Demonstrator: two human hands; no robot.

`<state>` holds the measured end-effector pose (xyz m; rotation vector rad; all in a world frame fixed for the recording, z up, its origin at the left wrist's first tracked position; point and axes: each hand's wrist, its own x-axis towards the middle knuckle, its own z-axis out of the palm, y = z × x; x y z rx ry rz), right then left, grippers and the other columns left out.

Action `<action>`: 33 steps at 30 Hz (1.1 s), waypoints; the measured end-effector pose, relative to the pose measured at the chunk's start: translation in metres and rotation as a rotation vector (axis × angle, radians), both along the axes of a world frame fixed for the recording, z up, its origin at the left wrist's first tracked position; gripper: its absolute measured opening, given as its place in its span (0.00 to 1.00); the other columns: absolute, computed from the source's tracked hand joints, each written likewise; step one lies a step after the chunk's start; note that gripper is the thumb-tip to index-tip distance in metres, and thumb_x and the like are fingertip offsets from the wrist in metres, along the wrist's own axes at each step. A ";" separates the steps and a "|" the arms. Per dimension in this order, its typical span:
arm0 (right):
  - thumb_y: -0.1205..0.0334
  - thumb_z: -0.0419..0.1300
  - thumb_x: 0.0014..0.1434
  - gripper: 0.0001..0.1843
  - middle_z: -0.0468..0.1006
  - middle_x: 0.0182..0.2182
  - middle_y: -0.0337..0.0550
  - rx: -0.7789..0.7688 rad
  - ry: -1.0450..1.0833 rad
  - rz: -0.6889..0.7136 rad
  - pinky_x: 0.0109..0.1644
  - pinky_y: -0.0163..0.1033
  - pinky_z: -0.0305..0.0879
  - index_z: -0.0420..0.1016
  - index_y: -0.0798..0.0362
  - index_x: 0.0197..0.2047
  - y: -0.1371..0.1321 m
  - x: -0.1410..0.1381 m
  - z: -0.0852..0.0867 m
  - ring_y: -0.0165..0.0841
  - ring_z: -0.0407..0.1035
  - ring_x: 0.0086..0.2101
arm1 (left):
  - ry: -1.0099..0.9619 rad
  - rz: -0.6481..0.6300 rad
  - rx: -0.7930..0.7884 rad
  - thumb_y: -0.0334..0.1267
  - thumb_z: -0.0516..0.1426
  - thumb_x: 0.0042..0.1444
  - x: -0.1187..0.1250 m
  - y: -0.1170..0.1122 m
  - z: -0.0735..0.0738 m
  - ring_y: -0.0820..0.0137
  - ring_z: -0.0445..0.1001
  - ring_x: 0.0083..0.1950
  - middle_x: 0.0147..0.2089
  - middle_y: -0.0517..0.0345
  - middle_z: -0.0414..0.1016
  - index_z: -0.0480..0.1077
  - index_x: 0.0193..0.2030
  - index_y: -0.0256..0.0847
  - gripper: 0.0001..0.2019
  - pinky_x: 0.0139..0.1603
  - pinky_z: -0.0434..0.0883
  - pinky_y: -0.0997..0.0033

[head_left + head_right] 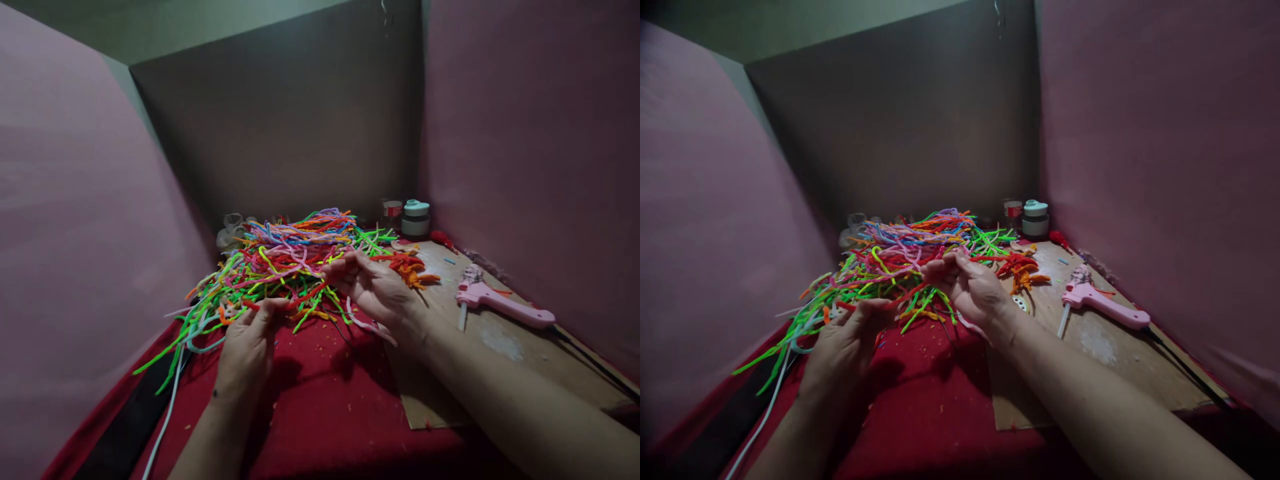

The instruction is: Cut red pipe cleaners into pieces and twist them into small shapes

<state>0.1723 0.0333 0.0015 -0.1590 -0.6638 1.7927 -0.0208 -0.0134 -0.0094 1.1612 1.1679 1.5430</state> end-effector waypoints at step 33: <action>0.46 0.37 0.64 0.28 0.45 0.12 0.28 0.122 -0.068 0.195 0.19 0.32 0.39 0.71 0.57 0.41 -0.004 0.013 0.006 0.24 0.33 0.16 | -0.788 -0.179 0.151 0.35 0.39 0.65 -0.006 0.001 0.018 0.82 0.53 0.14 0.14 0.70 0.52 0.69 0.40 0.31 0.19 0.23 0.67 0.79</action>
